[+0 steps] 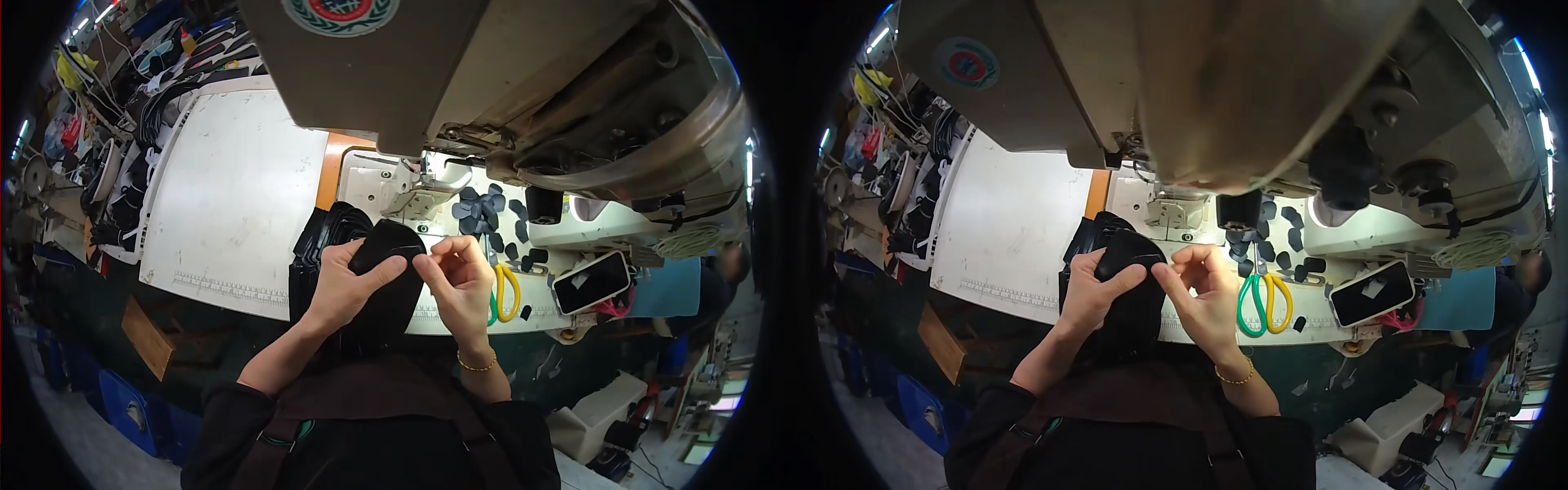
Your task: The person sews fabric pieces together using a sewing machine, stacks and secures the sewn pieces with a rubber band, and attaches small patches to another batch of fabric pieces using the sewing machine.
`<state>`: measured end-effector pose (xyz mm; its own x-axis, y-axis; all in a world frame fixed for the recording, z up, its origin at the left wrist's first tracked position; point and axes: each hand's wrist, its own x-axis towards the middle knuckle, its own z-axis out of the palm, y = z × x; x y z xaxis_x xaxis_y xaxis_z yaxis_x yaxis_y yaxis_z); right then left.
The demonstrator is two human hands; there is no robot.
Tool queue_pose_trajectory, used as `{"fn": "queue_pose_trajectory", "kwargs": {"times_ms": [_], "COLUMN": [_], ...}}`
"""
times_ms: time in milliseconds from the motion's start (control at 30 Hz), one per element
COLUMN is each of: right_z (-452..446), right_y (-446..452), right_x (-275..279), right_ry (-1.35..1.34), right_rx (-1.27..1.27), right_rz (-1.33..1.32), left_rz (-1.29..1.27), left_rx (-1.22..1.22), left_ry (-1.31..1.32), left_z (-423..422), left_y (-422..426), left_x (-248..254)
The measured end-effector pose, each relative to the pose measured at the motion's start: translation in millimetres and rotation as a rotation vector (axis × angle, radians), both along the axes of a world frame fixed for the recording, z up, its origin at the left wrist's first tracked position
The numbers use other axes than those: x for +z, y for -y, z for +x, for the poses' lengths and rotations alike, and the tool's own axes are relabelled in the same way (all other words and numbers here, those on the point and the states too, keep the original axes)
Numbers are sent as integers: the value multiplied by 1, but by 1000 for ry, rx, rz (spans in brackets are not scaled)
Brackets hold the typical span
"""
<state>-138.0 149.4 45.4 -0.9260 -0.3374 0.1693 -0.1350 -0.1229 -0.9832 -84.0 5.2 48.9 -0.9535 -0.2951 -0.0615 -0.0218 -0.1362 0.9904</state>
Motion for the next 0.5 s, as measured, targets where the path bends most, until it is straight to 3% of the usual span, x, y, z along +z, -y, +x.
{"fn": "queue_pose_trajectory", "kwargs": {"times_ms": [100, 500], "right_z": [5, 5], "right_y": [-4, 4], "right_x": [9, 2], "right_ry": [257, 271], "right_rx": [87, 73], "right_rz": [-45, -77], "left_rz": [166, 228], "left_rx": [36, 28], "left_ry": [28, 61], "left_z": [0, -2], "left_y": [0, 4], "left_x": [-1, -3]}}
